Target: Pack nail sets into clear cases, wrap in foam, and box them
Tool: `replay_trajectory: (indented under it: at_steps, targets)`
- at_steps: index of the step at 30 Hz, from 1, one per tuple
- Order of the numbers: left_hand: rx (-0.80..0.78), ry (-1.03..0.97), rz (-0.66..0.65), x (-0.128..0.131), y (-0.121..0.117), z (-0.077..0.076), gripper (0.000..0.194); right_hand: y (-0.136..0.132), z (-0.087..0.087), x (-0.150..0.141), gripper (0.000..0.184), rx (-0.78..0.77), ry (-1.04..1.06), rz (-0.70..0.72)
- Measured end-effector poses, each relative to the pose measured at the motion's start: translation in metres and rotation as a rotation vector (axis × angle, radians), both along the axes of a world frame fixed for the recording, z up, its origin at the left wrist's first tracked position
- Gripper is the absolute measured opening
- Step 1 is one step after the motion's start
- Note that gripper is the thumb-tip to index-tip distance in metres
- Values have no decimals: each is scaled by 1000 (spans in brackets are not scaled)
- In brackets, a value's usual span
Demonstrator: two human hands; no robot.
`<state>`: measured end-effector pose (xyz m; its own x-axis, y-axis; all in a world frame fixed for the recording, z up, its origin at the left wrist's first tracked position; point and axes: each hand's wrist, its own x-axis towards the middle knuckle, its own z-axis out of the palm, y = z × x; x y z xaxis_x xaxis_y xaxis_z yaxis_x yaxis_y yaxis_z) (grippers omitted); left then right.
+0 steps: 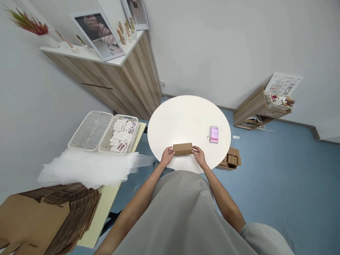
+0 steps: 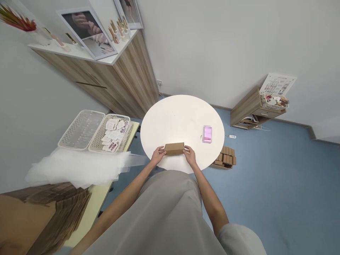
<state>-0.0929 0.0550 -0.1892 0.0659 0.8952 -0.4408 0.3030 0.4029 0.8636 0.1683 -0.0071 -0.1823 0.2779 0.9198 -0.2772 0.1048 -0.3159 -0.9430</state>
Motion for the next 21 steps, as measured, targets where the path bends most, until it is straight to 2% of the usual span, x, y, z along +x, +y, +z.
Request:
replay_trajectory:
  at_steps: [3,8,13,17,21]
  targets:
    - [-65,11,-9,0,-9,-4,50,-13,-5,-2,51,-52,25,-17]
    - [-213,-2,3,-4,-29,-15,47,-38,-22,-1,43,-146,0,7]
    - [-293,-29,54,-3,-45,-19,49,-47,-35,-1,50,-270,-8,-71]
    - [-354,-57,76,3,-50,-19,46,-46,-33,-6,51,-317,158,-70]
    - [-389,-129,134,11,-52,-12,45,-48,-20,-6,51,-285,355,-118]
